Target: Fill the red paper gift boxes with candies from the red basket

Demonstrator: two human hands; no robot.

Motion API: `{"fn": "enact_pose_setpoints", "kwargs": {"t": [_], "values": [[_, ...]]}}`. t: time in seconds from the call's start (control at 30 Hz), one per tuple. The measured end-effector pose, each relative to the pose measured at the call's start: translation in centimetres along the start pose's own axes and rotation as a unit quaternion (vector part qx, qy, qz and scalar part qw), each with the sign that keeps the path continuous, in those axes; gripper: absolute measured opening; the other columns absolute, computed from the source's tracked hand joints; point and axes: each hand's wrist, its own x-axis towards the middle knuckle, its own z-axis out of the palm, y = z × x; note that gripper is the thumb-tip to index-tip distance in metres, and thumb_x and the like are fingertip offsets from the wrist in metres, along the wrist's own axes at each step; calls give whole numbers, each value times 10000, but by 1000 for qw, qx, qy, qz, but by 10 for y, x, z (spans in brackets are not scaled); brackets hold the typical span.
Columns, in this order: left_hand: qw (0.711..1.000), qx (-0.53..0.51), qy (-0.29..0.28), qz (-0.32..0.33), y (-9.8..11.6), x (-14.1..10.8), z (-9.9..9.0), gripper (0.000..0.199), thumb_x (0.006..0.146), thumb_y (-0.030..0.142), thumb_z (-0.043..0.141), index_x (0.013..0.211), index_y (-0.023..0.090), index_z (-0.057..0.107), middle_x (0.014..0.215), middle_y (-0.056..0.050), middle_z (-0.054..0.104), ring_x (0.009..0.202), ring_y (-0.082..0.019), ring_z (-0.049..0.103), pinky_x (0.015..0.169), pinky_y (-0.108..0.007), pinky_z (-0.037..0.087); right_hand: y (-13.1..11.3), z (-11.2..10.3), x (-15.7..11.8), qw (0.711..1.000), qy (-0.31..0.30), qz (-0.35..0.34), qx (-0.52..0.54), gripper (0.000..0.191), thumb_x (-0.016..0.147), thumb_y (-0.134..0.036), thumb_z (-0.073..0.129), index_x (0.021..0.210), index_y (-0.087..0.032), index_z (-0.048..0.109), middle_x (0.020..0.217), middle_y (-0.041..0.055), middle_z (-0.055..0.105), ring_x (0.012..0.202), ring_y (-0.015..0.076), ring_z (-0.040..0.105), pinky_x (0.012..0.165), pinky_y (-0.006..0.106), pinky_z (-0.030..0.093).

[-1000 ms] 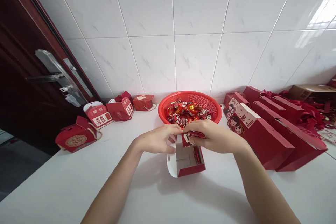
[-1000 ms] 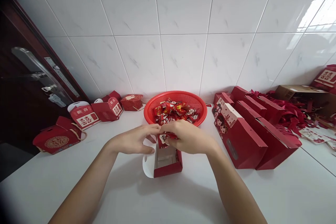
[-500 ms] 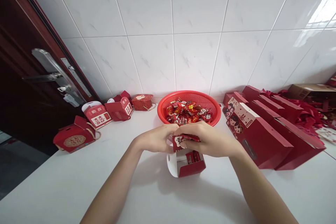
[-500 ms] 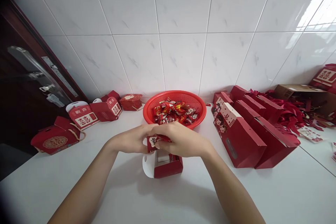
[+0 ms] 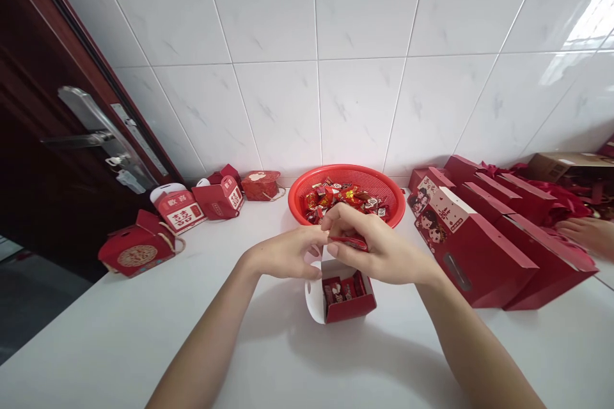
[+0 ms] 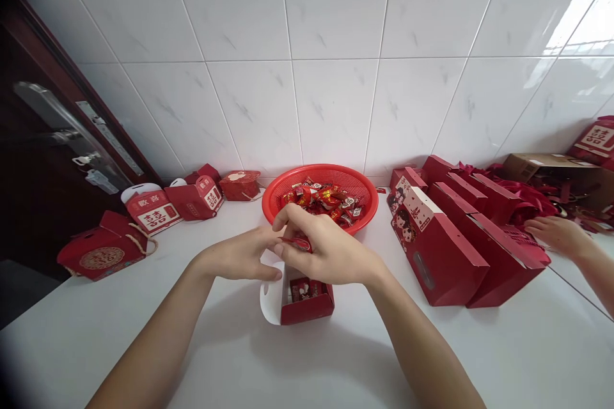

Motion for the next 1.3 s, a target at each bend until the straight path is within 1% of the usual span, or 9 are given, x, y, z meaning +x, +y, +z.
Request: {"fn": "enact_pose_setpoints", "kwargs": {"t": [0.13, 0.27, 0.47, 0.6, 0.7, 0.8, 1.0, 1.13, 1.3], "values": [[999, 6, -5, 33, 6, -1, -1, 336, 697, 78, 627, 1005, 211, 625, 1110, -10, 642, 1009, -213, 605, 853, -298, 514, -2, 1, 0, 992, 15, 25, 122, 165, 797, -108, 515, 872, -224, 423, 802, -33, 515, 724, 123, 463, 621, 248, 380], [1000, -15, 8, 5, 3, -1, -1, 309, 698, 116, 645, 992, 197, 594, 1126, -28, 636, 1076, -246, 600, 901, -341, 512, 4, 1, 4, 990, -6, 39, 136, 61, 836, -154, 559, 846, -195, 515, 831, -10, 554, 728, 122, 508, 629, 251, 411], [999, -29, 11, -44, -4, 0, -2, 241, 676, 153, 662, 893, 197, 569, 1008, -16, 607, 1001, -237, 603, 858, -352, 515, 11, -1, 8, 998, -12, 29, 50, 35, 864, -150, 610, 870, -176, 631, 897, 26, 681, 869, 162, 621, 795, 295, 478], [999, -23, -2, -29, -4, 3, -4, 249, 671, 142, 653, 911, 198, 615, 1044, -21, 599, 996, -221, 591, 869, -337, 504, 13, -4, 7, 998, 16, 52, -6, 37, 831, -149, 654, 819, -182, 643, 793, -2, 663, 739, 137, 587, 695, 265, 466], [1000, -17, -8, -17, -6, 3, -4, 311, 686, 154, 662, 993, 204, 651, 1079, -33, 616, 1019, -223, 596, 884, -335, 504, 14, -3, 6, 995, -15, 92, -36, 46, 825, -134, 649, 829, -179, 646, 748, -12, 655, 669, 127, 592, 613, 243, 450], [1000, -7, -6, -24, -8, 4, -5, 331, 694, 173, 687, 1023, 206, 670, 1082, -37, 630, 1035, -231, 607, 901, -345, 512, 14, 0, 4, 988, -52, 115, -91, 102, 835, -102, 613, 875, -177, 670, 778, 4, 689, 683, 135, 621, 615, 240, 438], [999, 22, -14, -45, -10, 3, -6, 458, 697, 179, 692, 1154, 216, 696, 1173, -56, 613, 1062, -243, 602, 887, -347, 520, 3, -4, -3, 950, -23, 153, -272, 167, 925, -211, 564, 1010, -196, 707, 855, 37, 722, 722, 154, 612, 608, 259, 346], [998, 31, -10, -56, -11, 2, -5, 569, 716, 210, 691, 1283, 236, 654, 1198, -59, 616, 1056, -236, 603, 908, -353, 509, -7, -8, -9, 937, -87, 166, -295, 151, 929, -240, 586, 956, -220, 734, 768, 17, 686, 676, 143, 581, 581, 256, 309], [994, 67, -4, -90, -8, -1, -7, 661, 724, 277, 700, 1370, 180, 598, 1225, -93, 620, 1063, -261, 621, 898, -358, 506, -11, -3, -14, 916, -165, 178, -320, 207, 902, -345, 667, 768, -203, 735, 752, 27, 623, 661, 143, 525, 565, 275, 296]]}}
